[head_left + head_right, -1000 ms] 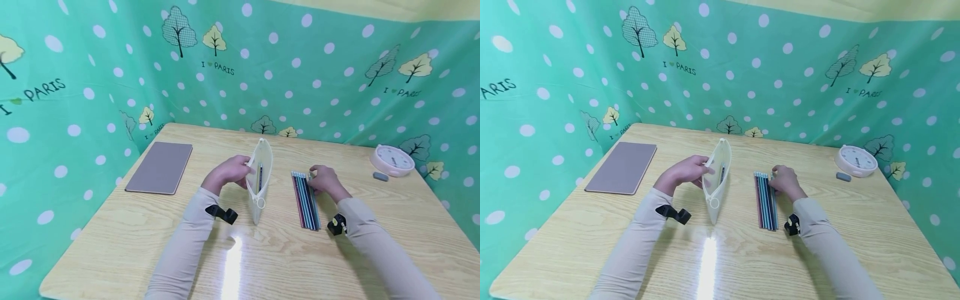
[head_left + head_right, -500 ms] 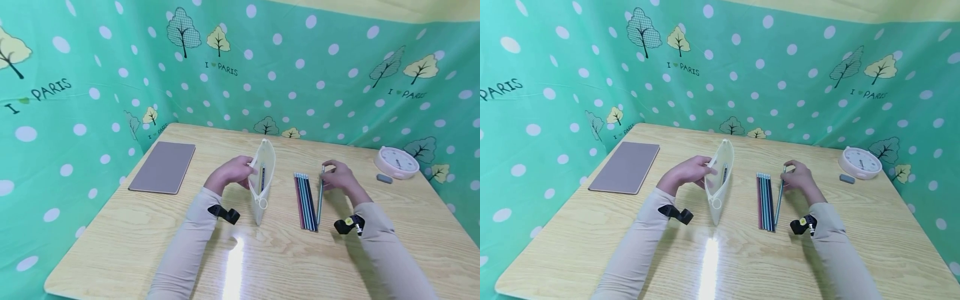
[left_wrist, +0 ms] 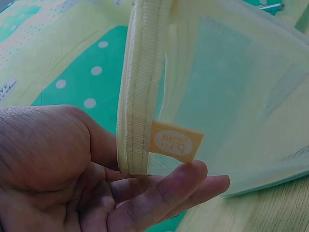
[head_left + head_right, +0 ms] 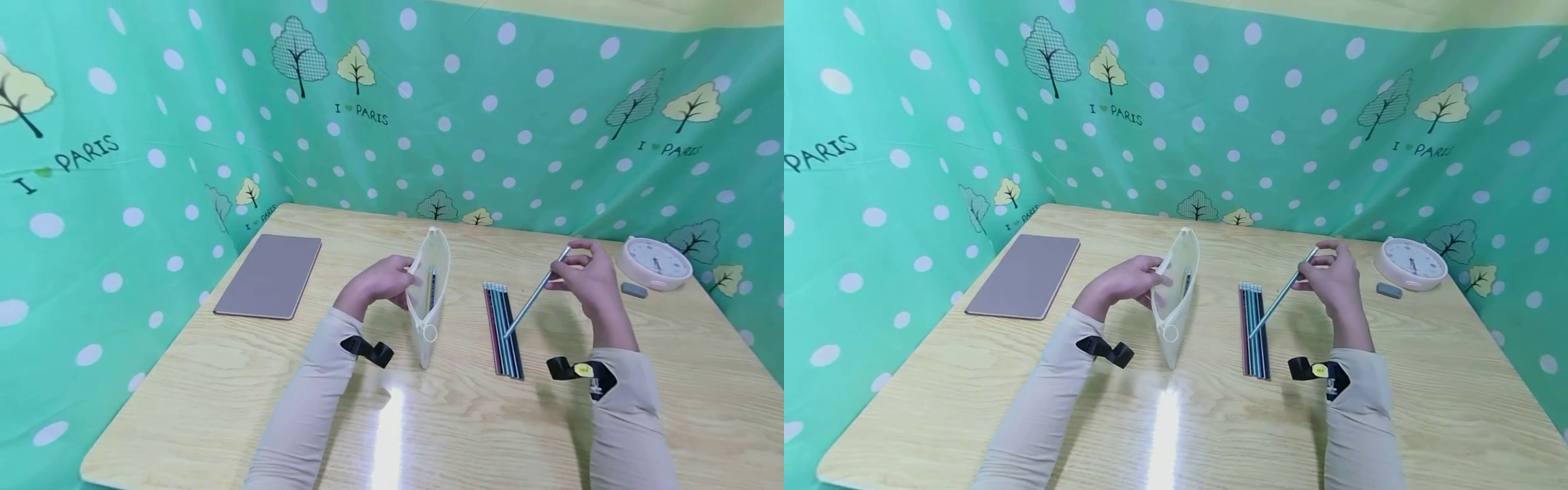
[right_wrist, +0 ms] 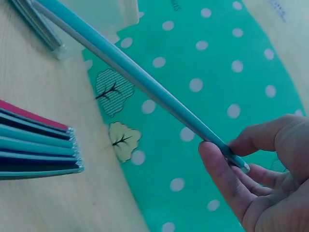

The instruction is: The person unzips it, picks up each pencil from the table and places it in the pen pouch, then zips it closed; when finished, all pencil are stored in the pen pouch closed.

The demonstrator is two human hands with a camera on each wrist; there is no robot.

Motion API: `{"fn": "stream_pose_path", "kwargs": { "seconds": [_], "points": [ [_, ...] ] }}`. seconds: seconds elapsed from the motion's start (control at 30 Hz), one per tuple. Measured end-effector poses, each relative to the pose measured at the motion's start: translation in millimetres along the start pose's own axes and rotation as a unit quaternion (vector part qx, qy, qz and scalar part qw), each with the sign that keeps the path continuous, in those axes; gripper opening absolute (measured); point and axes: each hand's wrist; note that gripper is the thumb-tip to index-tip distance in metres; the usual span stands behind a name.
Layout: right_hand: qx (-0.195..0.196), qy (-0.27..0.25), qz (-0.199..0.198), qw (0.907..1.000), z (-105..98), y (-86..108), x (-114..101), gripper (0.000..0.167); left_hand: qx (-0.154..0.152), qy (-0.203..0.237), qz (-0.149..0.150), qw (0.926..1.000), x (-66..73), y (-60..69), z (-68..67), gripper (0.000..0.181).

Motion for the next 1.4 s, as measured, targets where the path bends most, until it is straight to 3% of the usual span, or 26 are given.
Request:
{"fn": "stream_pose_path", "kwargs": {
  "seconds": [0.23, 0.4, 0.63, 1.13, 1.4],
  "points": [
    [0.034, -0.013, -0.011, 0.9993, -0.3, 4.0, -11.6, 0.055, 0.006, 0.001, -0.004, 1.0000, -0.5, 2.1, -1.3, 0.048],
    [0.039, 0.016, -0.020, 0.9989, 0.8, 6.4, -11.4, 0.062, 0.007, -0.002, -0.004, 1.0000, -3.9, 2.2, -2.0, 0.048],
    [0.043, 0.012, -0.038, 0.9983, 3.9, 6.4, -15.1, 0.060, 0.007, -0.002, -0.002, 1.0000, -4.4, 2.8, -3.7, 0.050],
    [0.040, -0.095, -0.050, 0.9934, 9.1, 17.3, -27.1, 0.057, 0.005, -0.008, 0.001, 1.0000, -2.4, -0.1, -0.7, 0.051],
    [0.037, -0.098, -0.061, 0.9926, 11.8, 17.4, -26.5, 0.058, 0.003, -0.012, 0.002, 0.9999, 0.5, -1.3, 1.5, 0.051]
  ]
}}
Point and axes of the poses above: each hand's wrist, its own y-axis away from the middle knuckle, its own z-axis out of the palm, x = y × z, and after that the axes turned 12 degrees about x, right-handed
